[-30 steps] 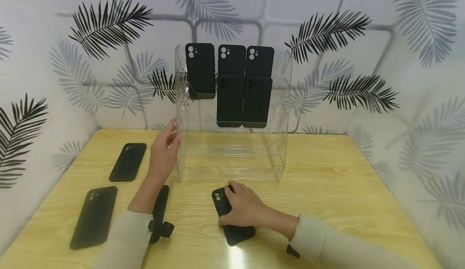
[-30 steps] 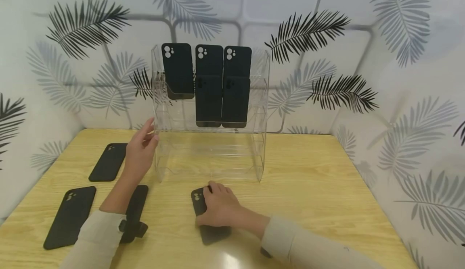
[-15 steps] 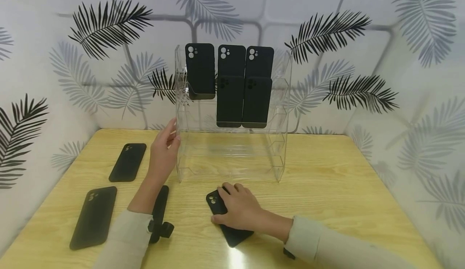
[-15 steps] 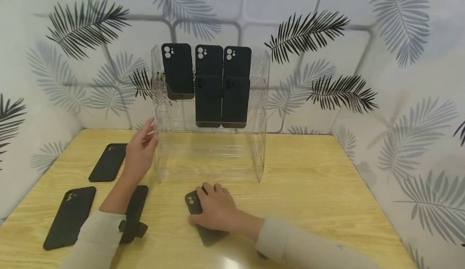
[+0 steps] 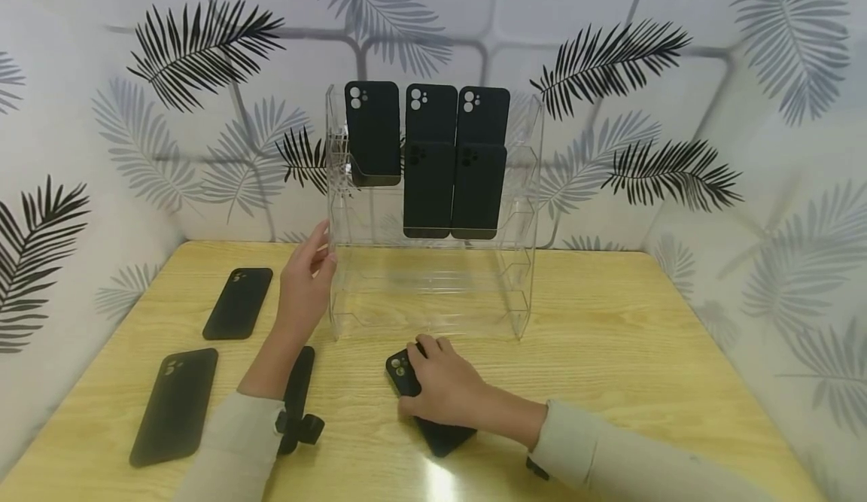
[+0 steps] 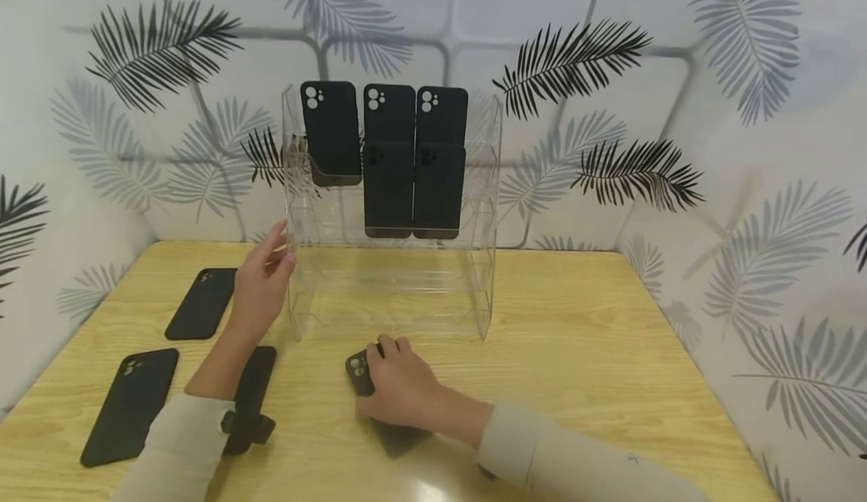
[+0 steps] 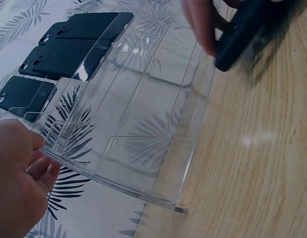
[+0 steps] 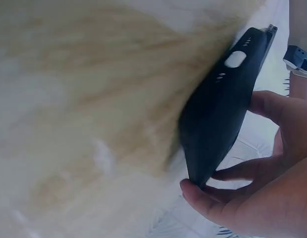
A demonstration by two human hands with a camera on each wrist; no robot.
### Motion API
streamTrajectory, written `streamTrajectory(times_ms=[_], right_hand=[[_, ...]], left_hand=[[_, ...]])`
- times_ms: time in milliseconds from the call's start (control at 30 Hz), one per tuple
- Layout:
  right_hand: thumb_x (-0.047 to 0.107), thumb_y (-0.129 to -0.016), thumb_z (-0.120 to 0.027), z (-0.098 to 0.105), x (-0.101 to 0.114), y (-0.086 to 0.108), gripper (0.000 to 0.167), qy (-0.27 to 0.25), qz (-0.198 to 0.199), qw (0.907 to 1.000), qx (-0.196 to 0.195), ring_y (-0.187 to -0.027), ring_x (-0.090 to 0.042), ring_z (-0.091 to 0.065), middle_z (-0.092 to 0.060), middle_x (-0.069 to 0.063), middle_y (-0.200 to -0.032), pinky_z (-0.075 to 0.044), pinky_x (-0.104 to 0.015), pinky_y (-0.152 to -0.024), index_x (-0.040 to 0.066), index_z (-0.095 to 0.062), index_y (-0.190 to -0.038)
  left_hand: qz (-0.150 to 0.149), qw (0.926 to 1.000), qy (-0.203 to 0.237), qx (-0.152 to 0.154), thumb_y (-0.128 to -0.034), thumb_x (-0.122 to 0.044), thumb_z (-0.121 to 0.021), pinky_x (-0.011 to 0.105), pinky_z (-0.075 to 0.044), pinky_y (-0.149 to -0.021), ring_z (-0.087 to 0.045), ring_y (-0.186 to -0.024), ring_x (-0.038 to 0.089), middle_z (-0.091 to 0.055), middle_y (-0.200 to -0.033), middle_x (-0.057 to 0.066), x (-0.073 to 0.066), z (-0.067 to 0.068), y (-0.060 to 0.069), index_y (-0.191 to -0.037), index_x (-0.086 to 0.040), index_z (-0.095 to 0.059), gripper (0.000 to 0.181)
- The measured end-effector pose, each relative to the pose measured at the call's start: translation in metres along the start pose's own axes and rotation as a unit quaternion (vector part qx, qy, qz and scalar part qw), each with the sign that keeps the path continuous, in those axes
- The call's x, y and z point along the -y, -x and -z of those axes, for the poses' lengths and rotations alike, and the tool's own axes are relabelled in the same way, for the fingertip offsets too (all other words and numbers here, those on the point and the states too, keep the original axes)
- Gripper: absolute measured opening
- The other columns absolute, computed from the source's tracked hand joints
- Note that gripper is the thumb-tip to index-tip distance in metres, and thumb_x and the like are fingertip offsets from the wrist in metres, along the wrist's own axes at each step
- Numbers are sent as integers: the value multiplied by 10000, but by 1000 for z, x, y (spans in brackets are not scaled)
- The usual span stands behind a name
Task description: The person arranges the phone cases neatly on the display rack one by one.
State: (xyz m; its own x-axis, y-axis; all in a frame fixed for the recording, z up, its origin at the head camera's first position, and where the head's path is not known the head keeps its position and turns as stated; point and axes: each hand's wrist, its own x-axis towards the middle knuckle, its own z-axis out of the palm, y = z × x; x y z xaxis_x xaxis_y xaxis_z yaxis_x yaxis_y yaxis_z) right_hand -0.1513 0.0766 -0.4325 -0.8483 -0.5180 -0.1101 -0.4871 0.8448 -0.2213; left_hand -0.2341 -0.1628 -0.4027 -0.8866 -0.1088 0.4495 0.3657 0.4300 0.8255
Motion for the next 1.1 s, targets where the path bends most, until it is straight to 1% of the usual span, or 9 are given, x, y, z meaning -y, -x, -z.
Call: streamTrajectory(times_ms=[200, 333, 467, 600, 667, 767, 867, 1000, 1100], right_hand=[[415, -899, -727, 14, 3, -2, 832, -212, 283, 9969, -701, -1393, -393, -383, -310, -250, -1585, -547, -433, -982, 8, -381, -1537], [377, -897, -737, 29, 5, -4, 840, -264, 417, 9928, -1090, -1393, -396, -372, -316, -243, -1584, -537, -437, -992, -6, -361, -1543], [381, -899, -733, 46, 6, -9, 815, -162, 504, 9869, -1525, -1360, -385, -395, -338, -228, -1565, -545, -415, -947, -15, -390, -1523], [404, -907, -723, 66, 7, -15, 810, -69, 461, 9794, -1965, -1325, -368, -411, -346, -211, -1548, -556, -401, -895, -14, -393, -1518], [407, -911, -720, 76, 8, -18, 823, -90, 428, 9751, -2175, -1342, -369, -400, -337, -211, -1553, -559, -418, -931, -11, -373, -1529], [423, -913, -717, 89, 10, -24, 851, -42, 433, 9654, -2572, -1380, -383, -380, -324, -222, -1565, -526, -464, -1031, -10, -347, -1544], [426, -905, -727, 100, 12, -33, 871, 50, 496, 9509, -3054, -1380, -392, -373, -329, -231, -1561, -461, -482, -1111, -18, -338, -1546], [430, -897, -734, 110, 13, -48, 877, 294, 497, 9319, -3582, -1357, -394, -386, -346, -235, -1549, -438, -475, -1125, -29, -347, -1536], [438, -900, -727, 115, 15, -60, 870, 454, 435, 9218, -3825, -1341, -385, -402, -358, -236, -1543, -443, -452, -1119, -33, -356, -1529]], left_hand=[[1, 10000, -51, -16, -1050, -110, -521, 465, -496, -1081, -597, -1249, 336, -563, -1406, 182, -2, 0, 0, -1559, -211, -410, 530], [-18, 10000, -52, -34, -1051, -111, -521, 464, -496, -1081, -600, -1246, 336, -566, -1404, 180, -2, -1, 0, -1557, -208, -414, 527], [-45, 10000, -35, -41, -1050, -100, -518, 462, -499, -1078, -601, -1245, 335, -564, -1401, 182, -1, -2, 0, -1557, -199, -414, 527], [-50, 10000, -31, -34, -1048, -97, -524, 463, -504, -1072, -602, -1243, 337, -564, -1395, 188, -2, -3, 0, -1555, -190, -417, 527], [-48, 10000, -36, -22, -1047, -98, -527, 465, -504, -1072, -603, -1244, 338, -563, -1396, 191, -2, -3, 1, -1556, -189, -416, 528], [-36, 10000, -47, -18, -1047, -95, -525, 467, -503, -1073, -602, -1245, 340, -560, -1397, 194, -1, -4, 0, -1558, -195, -413, 532], [-54, 10000, -46, -32, -1045, -89, -527, 467, -504, -1073, -602, -1246, 342, -560, -1398, 192, -1, -4, 0, -1557, -197, -415, 535], [-112, 9999, -36, -49, -1045, -91, -529, 464, -507, -1071, -602, -1251, 346, -560, -1401, 193, 0, -2, 0, -1555, -199, -418, 533], [-152, 9999, -13, -66, -1044, -92, -531, 457, -509, -1069, -603, -1253, 350, -561, -1401, 198, 0, -2, 1, -1552, -183, -423, 528]])
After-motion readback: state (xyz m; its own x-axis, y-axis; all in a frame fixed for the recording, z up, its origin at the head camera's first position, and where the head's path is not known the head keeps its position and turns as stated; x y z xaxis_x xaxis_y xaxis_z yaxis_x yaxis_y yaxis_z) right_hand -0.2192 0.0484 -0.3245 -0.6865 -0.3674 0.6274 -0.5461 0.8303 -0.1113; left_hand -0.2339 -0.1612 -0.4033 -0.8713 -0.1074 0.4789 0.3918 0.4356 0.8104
